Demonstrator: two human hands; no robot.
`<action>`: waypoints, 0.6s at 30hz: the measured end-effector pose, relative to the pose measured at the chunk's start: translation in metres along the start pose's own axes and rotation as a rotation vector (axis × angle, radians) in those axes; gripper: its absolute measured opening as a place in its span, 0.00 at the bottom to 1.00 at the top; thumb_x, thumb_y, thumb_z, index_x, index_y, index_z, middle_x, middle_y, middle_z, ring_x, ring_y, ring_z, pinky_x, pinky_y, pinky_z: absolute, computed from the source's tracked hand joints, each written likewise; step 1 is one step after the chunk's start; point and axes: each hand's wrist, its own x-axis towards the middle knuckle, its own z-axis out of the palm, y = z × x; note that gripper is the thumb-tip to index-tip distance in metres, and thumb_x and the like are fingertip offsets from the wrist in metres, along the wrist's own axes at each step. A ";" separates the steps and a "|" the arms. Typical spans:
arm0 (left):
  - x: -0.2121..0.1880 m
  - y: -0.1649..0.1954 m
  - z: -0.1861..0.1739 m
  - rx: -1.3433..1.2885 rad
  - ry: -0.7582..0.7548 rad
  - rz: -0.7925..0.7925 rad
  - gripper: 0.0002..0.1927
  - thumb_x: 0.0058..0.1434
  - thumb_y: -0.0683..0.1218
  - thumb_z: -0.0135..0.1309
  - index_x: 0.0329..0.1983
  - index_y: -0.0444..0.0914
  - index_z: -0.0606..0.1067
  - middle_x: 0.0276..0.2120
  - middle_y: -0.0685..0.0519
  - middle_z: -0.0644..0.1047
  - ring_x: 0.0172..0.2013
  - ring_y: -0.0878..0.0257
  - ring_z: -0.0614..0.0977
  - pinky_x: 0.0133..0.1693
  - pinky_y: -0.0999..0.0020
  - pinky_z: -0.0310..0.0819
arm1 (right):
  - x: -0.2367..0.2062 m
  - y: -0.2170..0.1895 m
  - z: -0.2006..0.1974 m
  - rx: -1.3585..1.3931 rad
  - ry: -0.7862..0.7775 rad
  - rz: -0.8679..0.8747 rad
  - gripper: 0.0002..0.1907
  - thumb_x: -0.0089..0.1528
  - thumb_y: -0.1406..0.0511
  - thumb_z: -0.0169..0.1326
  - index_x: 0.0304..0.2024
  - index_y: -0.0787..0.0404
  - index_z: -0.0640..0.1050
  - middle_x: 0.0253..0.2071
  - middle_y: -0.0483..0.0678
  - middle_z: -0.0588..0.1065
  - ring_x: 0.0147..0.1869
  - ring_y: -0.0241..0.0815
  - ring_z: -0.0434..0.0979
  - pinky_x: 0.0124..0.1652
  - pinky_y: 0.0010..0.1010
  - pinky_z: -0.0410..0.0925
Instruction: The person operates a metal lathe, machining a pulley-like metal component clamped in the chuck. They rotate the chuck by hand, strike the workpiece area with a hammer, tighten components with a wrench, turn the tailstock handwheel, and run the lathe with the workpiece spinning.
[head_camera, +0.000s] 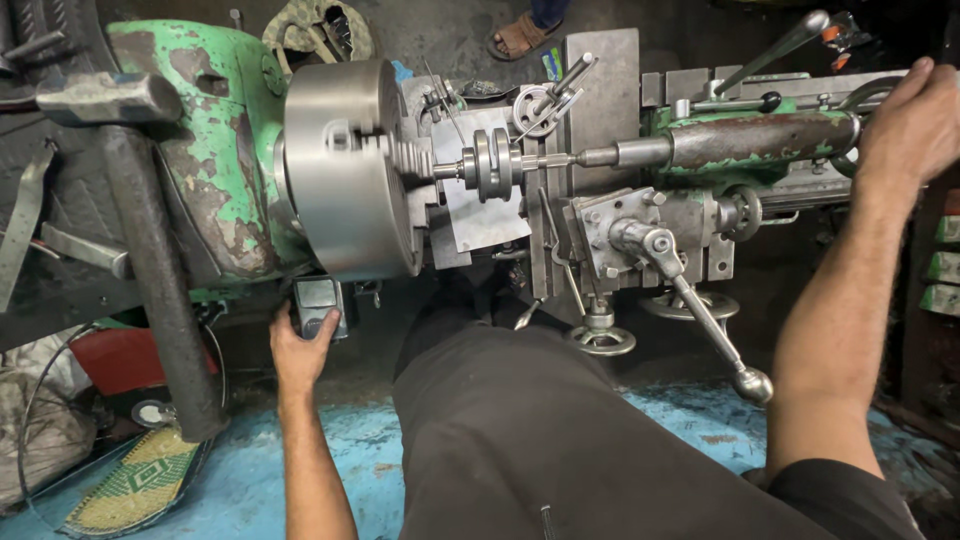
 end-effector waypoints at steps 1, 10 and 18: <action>0.001 0.001 -0.001 -0.010 -0.020 -0.020 0.48 0.52 0.62 0.71 0.65 0.26 0.68 0.56 0.29 0.73 0.55 0.38 0.77 0.56 0.50 0.71 | 0.000 0.000 0.001 -0.037 0.017 -0.016 0.14 0.75 0.60 0.49 0.43 0.63 0.79 0.34 0.55 0.78 0.34 0.59 0.79 0.30 0.49 0.68; 0.006 0.031 -0.017 -0.044 -0.121 -0.034 0.53 0.43 0.59 0.75 0.66 0.25 0.67 0.56 0.29 0.74 0.56 0.40 0.77 0.56 0.51 0.72 | 0.002 0.003 0.007 0.038 -0.038 0.065 0.15 0.77 0.61 0.46 0.43 0.62 0.79 0.31 0.48 0.78 0.30 0.44 0.80 0.29 0.38 0.71; 0.009 0.046 -0.024 0.050 -0.179 -0.057 0.54 0.42 0.63 0.73 0.65 0.26 0.68 0.55 0.29 0.74 0.55 0.36 0.77 0.56 0.48 0.71 | 0.002 -0.001 0.005 0.022 -0.005 0.009 0.15 0.78 0.61 0.48 0.41 0.62 0.78 0.31 0.48 0.77 0.31 0.44 0.77 0.28 0.38 0.68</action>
